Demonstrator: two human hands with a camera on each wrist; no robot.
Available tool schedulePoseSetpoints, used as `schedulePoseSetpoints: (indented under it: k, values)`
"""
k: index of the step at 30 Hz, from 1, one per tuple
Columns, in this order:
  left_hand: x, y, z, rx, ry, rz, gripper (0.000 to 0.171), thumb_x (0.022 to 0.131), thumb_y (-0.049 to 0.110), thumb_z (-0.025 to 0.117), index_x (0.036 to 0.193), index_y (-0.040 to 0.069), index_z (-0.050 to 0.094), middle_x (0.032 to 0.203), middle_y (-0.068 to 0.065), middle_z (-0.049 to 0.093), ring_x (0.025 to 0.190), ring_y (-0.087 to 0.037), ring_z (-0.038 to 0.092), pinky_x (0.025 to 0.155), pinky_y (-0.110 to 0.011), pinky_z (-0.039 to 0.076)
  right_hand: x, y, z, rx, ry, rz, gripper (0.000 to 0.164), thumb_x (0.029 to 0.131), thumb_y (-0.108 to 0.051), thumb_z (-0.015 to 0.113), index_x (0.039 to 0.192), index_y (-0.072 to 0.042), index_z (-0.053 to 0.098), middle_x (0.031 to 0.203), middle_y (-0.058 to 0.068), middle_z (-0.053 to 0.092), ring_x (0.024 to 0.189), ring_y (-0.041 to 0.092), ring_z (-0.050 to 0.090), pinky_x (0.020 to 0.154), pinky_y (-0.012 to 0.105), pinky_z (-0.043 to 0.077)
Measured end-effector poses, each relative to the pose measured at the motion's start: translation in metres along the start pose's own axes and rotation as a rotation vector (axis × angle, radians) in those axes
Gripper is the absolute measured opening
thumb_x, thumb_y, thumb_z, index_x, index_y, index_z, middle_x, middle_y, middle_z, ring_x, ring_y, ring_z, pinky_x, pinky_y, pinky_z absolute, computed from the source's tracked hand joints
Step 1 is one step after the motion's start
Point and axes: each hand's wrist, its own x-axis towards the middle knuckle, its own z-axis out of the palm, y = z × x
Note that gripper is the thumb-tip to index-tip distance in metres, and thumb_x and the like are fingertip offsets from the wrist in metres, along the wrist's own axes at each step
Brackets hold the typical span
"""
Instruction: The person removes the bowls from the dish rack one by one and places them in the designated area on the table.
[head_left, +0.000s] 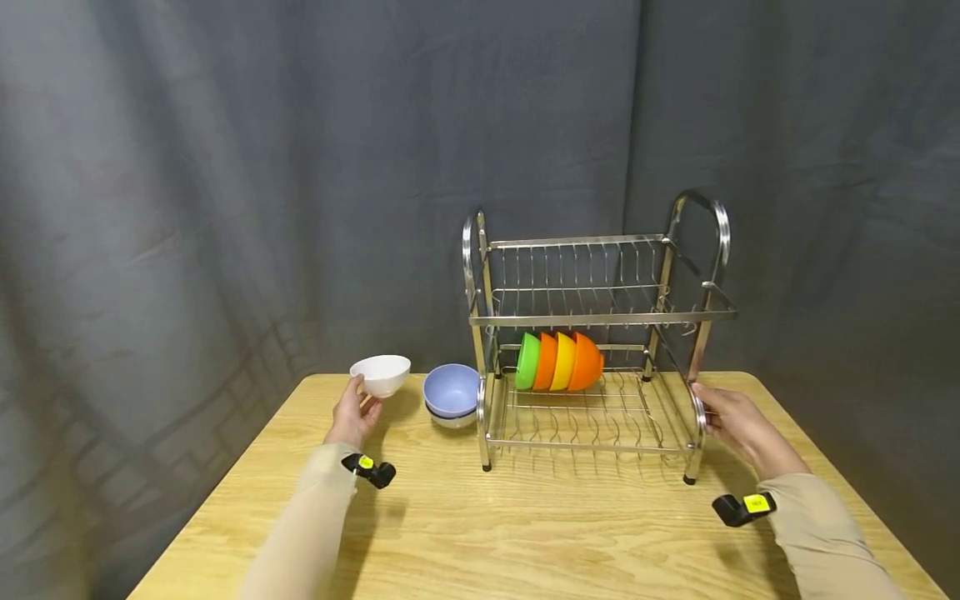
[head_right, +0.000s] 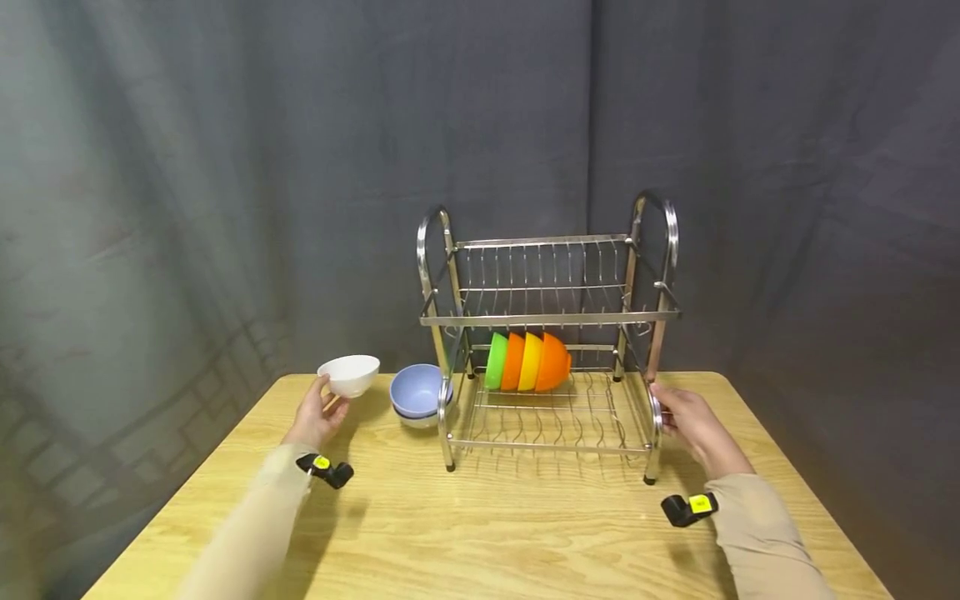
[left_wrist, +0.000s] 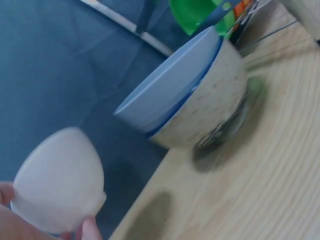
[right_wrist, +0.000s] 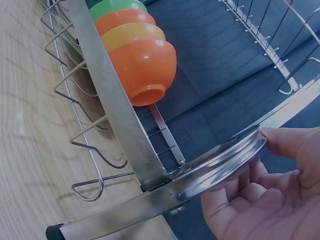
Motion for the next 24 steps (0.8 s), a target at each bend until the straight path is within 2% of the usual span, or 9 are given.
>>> schedulePoseSetpoints:
  k: [4, 7, 10, 13, 16, 17, 19, 21, 24]
  values:
    - [0.096, -0.037, -0.034, -0.048, -0.004, 0.046, 0.048, 0.083, 0.035, 0.075, 0.122, 0.015, 0.055, 0.112, -0.011, 0.060, 0.096, -0.022, 0.061, 0.082, -0.030, 0.056, 0.001, 0.000, 0.002, -0.003, 0.012, 0.005, 0.030, 0.104, -0.028, 0.042, 0.081, -0.023, 0.060, 0.076, -0.008, 0.050, 0.066, 0.004, 0.047, 0.059, 0.017, 0.045]
    - [0.155, -0.055, -0.052, -0.051, 0.002, 0.051, 0.041, 0.084, 0.031, 0.075, 0.117, 0.014, 0.058, 0.106, -0.013, 0.062, 0.094, -0.023, 0.062, 0.081, -0.035, 0.056, 0.003, 0.001, 0.002, 0.008, 0.013, 0.001, 0.031, 0.104, -0.028, 0.042, 0.080, -0.022, 0.061, 0.074, -0.009, 0.050, 0.065, 0.004, 0.047, 0.057, 0.017, 0.043]
    - [0.202, -0.068, -0.066, -0.059, -0.003, 0.021, 0.050, 0.080, 0.031, 0.079, 0.122, 0.015, 0.057, 0.111, -0.012, 0.061, 0.098, -0.022, 0.061, 0.085, -0.038, 0.055, 0.003, 0.001, 0.003, 0.029, 0.009, -0.004, 0.033, 0.104, -0.026, 0.042, 0.078, -0.021, 0.062, 0.072, -0.009, 0.050, 0.063, 0.004, 0.046, 0.056, 0.017, 0.042]
    - [0.266, -0.086, -0.086, -0.068, -0.001, -0.007, 0.069, 0.071, 0.032, 0.086, 0.129, 0.015, 0.053, 0.120, -0.014, 0.056, 0.104, -0.024, 0.059, 0.086, -0.041, 0.054, 0.003, 0.001, 0.004, 0.033, 0.009, -0.005, 0.034, 0.105, -0.026, 0.041, 0.078, -0.021, 0.061, 0.072, -0.009, 0.049, 0.063, 0.004, 0.046, 0.056, 0.018, 0.042]
    - [0.305, -0.098, -0.097, -0.057, 0.014, -0.028, 0.081, 0.069, 0.034, 0.086, 0.137, 0.016, 0.046, 0.130, -0.014, 0.050, 0.112, -0.027, 0.055, 0.089, -0.044, 0.053, 0.002, 0.001, 0.004, 0.028, 0.017, -0.005, 0.034, 0.104, -0.026, 0.041, 0.078, -0.020, 0.061, 0.072, -0.009, 0.050, 0.063, 0.004, 0.046, 0.056, 0.017, 0.042]
    - [0.312, -0.101, -0.100, -0.052, 0.008, -0.033, 0.084, 0.069, 0.034, 0.087, 0.140, 0.016, 0.044, 0.132, -0.015, 0.048, 0.113, -0.028, 0.054, 0.090, -0.045, 0.052, 0.002, 0.001, 0.004, 0.029, 0.018, -0.004, 0.034, 0.104, -0.026, 0.041, 0.078, -0.021, 0.061, 0.072, -0.009, 0.050, 0.063, 0.004, 0.047, 0.056, 0.017, 0.042]
    - [0.306, -0.102, -0.100, -0.054, -0.001, -0.039, 0.084, 0.070, 0.033, 0.086, 0.141, 0.016, 0.044, 0.131, -0.015, 0.049, 0.113, -0.027, 0.055, 0.090, -0.045, 0.053, 0.001, 0.001, 0.004, 0.034, 0.020, -0.006, 0.034, 0.104, -0.026, 0.042, 0.077, -0.021, 0.061, 0.072, -0.009, 0.050, 0.063, 0.003, 0.047, 0.056, 0.017, 0.042]
    - [0.286, -0.099, -0.095, -0.059, -0.014, -0.044, 0.084, 0.071, 0.032, 0.086, 0.141, 0.015, 0.044, 0.128, -0.016, 0.050, 0.110, -0.026, 0.056, 0.089, -0.045, 0.053, 0.001, 0.000, 0.005, 0.040, 0.026, -0.008, 0.034, 0.104, -0.026, 0.042, 0.076, -0.021, 0.061, 0.072, -0.010, 0.050, 0.063, 0.003, 0.047, 0.055, 0.016, 0.043]
    - [0.243, -0.092, -0.081, -0.053, -0.022, -0.043, 0.074, 0.077, 0.031, 0.081, 0.139, 0.012, 0.045, 0.120, -0.016, 0.053, 0.105, -0.025, 0.058, 0.087, -0.043, 0.054, 0.000, 0.000, 0.005, 0.032, 0.032, -0.012, 0.034, 0.103, -0.028, 0.044, 0.075, -0.021, 0.062, 0.071, -0.010, 0.051, 0.062, 0.003, 0.047, 0.055, 0.016, 0.043]
